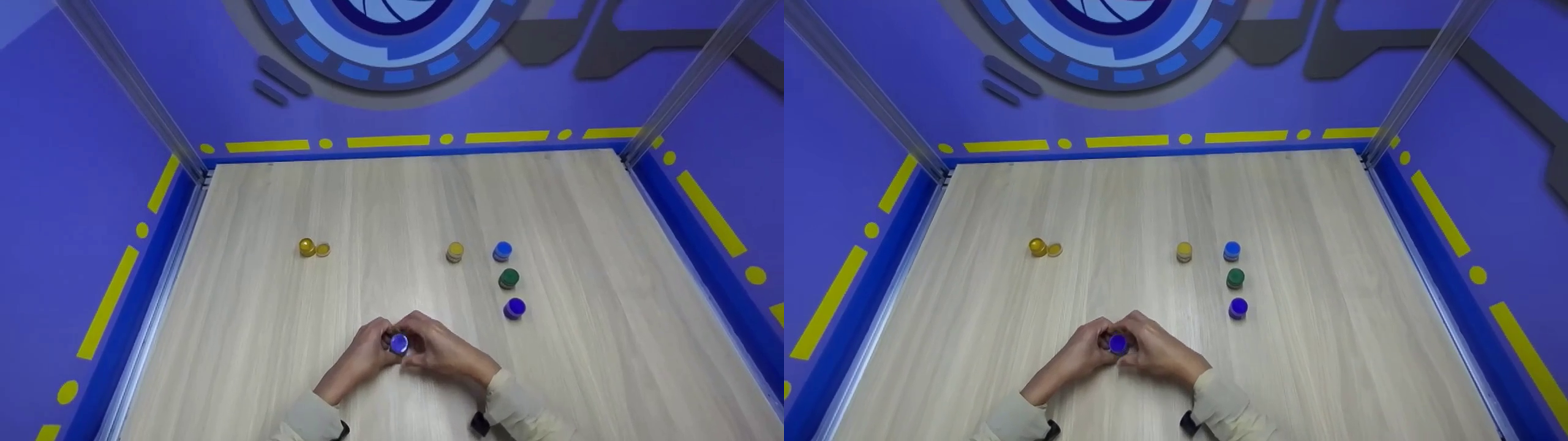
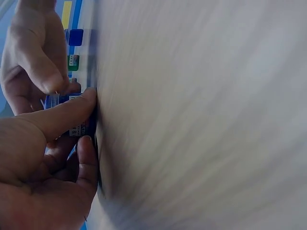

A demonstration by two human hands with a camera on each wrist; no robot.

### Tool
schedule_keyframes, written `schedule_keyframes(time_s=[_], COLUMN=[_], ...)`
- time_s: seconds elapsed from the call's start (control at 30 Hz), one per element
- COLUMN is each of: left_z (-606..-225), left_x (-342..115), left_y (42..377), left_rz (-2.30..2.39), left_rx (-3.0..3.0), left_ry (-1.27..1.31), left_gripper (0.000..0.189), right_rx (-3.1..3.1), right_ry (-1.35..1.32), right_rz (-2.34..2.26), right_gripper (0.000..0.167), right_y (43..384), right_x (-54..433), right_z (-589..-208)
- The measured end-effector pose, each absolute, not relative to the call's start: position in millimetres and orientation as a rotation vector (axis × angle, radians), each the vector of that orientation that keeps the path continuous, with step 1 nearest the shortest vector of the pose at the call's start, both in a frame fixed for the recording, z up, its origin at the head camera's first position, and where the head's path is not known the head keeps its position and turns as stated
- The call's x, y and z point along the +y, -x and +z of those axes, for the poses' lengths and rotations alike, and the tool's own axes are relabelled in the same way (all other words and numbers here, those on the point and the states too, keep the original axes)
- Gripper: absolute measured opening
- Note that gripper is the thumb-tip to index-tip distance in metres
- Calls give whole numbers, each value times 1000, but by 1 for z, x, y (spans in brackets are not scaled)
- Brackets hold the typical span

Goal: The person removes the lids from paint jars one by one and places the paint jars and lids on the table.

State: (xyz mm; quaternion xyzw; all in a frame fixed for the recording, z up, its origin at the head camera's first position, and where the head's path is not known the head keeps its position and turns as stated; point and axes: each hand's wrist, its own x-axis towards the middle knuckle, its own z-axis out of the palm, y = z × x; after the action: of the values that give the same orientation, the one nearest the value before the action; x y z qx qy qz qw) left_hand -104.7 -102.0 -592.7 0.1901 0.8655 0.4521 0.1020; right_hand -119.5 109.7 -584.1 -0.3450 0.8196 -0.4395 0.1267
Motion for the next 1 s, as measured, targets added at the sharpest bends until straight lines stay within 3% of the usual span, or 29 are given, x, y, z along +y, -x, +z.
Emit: schedule_keyframes(time_s=[0.13,0.37,1.0], left_z=[-594,-595,-598], left_x=[-104,-105,-102], left_y=[105,106,105], left_rz=[1374,1404,1384], left_rx=[2534,2527,2571], left_ry=[-534,-542,-620], left_gripper=[31,32,26], right_rx=[2531,2681,2628], right_ry=[777,514,479], right_rz=[-1380,-1497,-1537], right_gripper=[60,54,31], right_y=[106,87,92], right_x=[104,88,81], right_z=[-581,-586,-589])
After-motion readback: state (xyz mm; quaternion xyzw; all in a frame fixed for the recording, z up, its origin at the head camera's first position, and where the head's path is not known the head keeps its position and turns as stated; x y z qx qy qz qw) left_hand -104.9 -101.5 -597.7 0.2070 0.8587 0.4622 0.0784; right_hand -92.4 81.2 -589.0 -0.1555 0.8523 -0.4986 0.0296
